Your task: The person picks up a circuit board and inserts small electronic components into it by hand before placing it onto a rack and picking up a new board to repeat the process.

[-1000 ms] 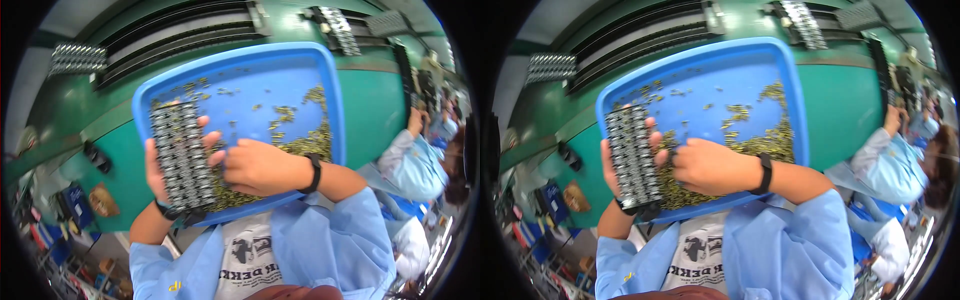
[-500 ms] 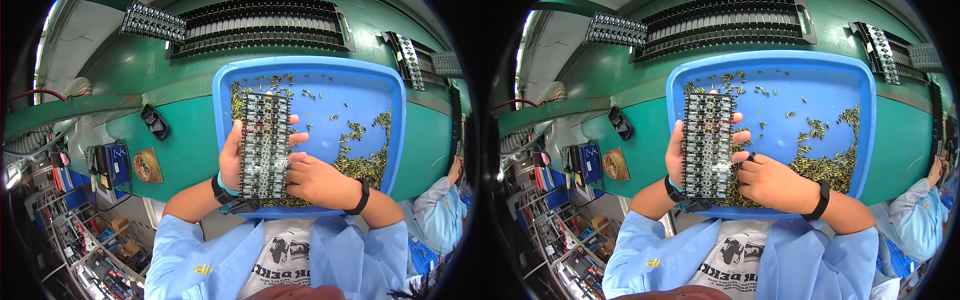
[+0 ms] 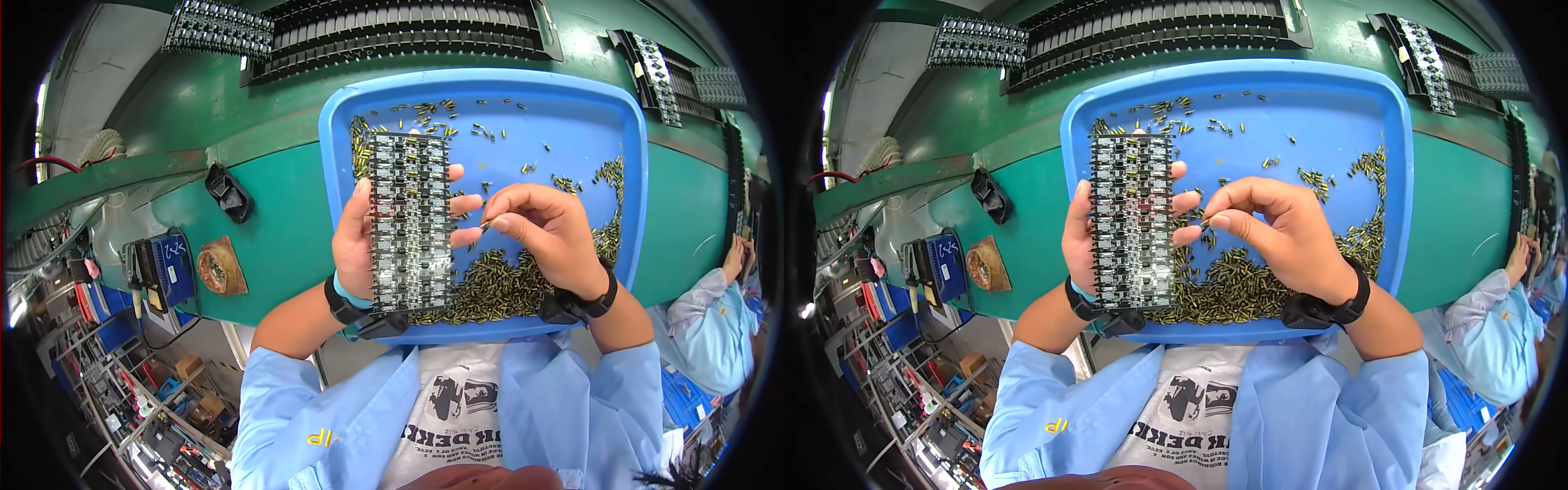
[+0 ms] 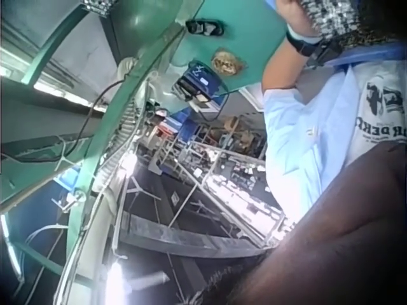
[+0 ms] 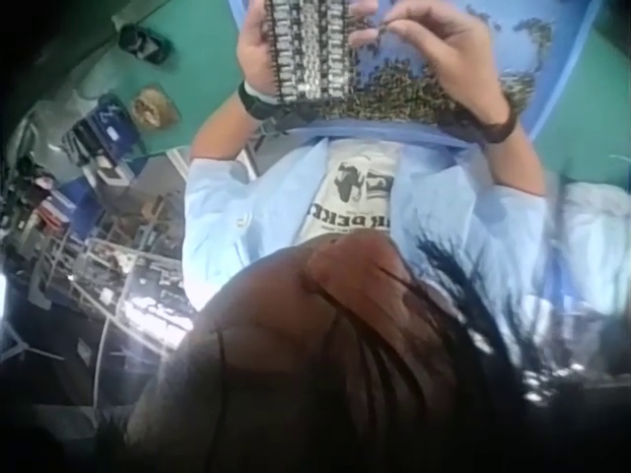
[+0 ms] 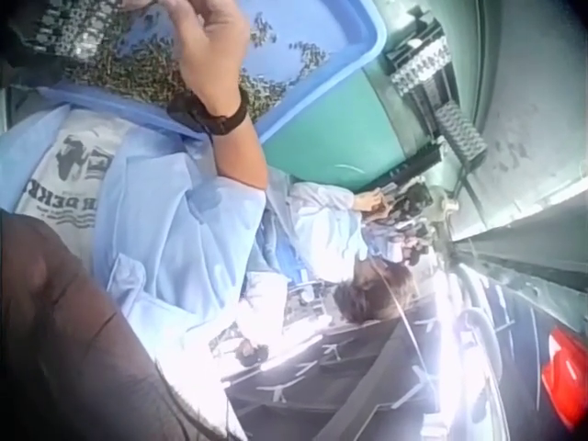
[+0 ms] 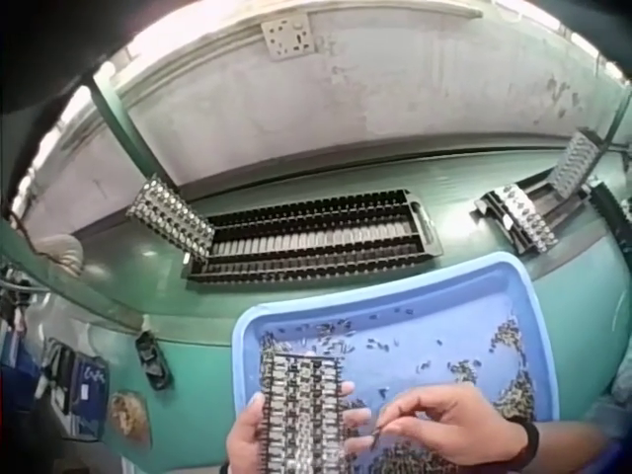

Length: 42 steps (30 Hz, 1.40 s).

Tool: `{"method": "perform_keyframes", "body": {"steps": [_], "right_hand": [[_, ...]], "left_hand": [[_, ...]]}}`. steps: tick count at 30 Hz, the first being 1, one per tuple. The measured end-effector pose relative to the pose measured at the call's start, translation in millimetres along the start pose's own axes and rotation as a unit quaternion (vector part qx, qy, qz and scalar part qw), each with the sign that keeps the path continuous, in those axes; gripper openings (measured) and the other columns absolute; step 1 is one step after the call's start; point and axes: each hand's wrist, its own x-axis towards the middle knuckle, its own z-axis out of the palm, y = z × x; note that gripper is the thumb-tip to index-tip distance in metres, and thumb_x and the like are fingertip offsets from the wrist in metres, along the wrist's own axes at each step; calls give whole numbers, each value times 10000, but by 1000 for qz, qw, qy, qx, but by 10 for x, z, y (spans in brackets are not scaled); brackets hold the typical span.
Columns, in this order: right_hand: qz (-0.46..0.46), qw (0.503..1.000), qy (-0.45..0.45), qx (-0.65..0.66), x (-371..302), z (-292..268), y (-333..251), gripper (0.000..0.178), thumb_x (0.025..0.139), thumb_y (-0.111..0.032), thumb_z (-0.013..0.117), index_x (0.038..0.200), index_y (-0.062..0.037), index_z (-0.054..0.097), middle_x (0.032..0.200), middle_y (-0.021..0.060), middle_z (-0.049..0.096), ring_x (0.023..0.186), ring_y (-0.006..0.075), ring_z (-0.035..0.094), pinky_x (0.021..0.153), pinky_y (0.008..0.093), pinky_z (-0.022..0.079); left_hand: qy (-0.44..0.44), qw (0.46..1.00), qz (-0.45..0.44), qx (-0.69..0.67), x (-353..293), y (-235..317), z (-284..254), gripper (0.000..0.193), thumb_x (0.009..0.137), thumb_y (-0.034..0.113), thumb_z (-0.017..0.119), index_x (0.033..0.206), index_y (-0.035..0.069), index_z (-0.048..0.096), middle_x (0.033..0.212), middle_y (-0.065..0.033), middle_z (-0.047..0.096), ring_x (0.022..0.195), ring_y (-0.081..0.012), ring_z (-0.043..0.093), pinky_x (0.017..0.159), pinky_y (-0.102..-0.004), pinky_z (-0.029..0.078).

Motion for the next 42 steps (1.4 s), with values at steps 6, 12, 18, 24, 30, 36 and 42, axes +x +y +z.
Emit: {"method": "perform_keyframes", "body": {"steps": [6,12,18,24,30,36,42], "right_hand": [[-23,995,34,89,-5,64,24,107,978,0,703,1079,33,692,1069,83,719,1005,133,664,914,286,530],[-54,995,38,69,-8,58,61,130,965,31,706,1094,33,688,1066,82,721,1002,130,663,917,286,531],[-156,983,89,-29,31,89,52,161,911,56,737,1058,-10,724,1017,74,740,896,167,670,851,297,526],[-273,943,91,-165,56,243,-11,248,815,76,759,1019,-64,749,988,61,717,841,233,633,789,307,498],[-315,898,78,-296,58,314,-36,320,779,85,761,1035,-107,761,986,31,636,889,234,545,768,326,451],[-320,891,79,-313,76,324,-36,339,761,86,762,1035,-115,760,989,27,629,873,232,529,759,328,446],[-314,891,78,-317,64,333,-39,330,768,77,764,1038,-112,753,989,30,628,882,237,535,759,330,450]], "left_hand": [[-4,999,-19,27,6,-1,14,769,1100,565,325,1606,-13,290,1622,-229,371,1432,-448,471,1155,-637,448],[2,1000,-18,17,7,-14,8,750,1105,551,320,1599,-14,306,1612,-230,385,1429,-447,475,1151,-631,454],[32,998,-23,52,16,-48,50,704,1113,515,333,1611,20,289,1596,-227,409,1420,-423,492,1151,-644,448],[29,989,-51,134,-47,-36,104,653,1120,404,375,1660,94,177,1582,-184,439,1410,-302,514,1169,-515,447],[-6,989,-47,138,-24,-81,90,689,1117,353,396,1690,117,93,1583,-118,439,1406,-216,498,1167,-398,425],[-18,990,-53,129,-19,-71,101,715,1120,351,408,1696,116,57,1592,-87,419,1420,-200,473,1175,-394,403],[-25,989,-58,132,-36,-65,68,721,1121,355,414,1695,103,56,1594,-89,416,1429,-201,462,1175,-393,401]]}}
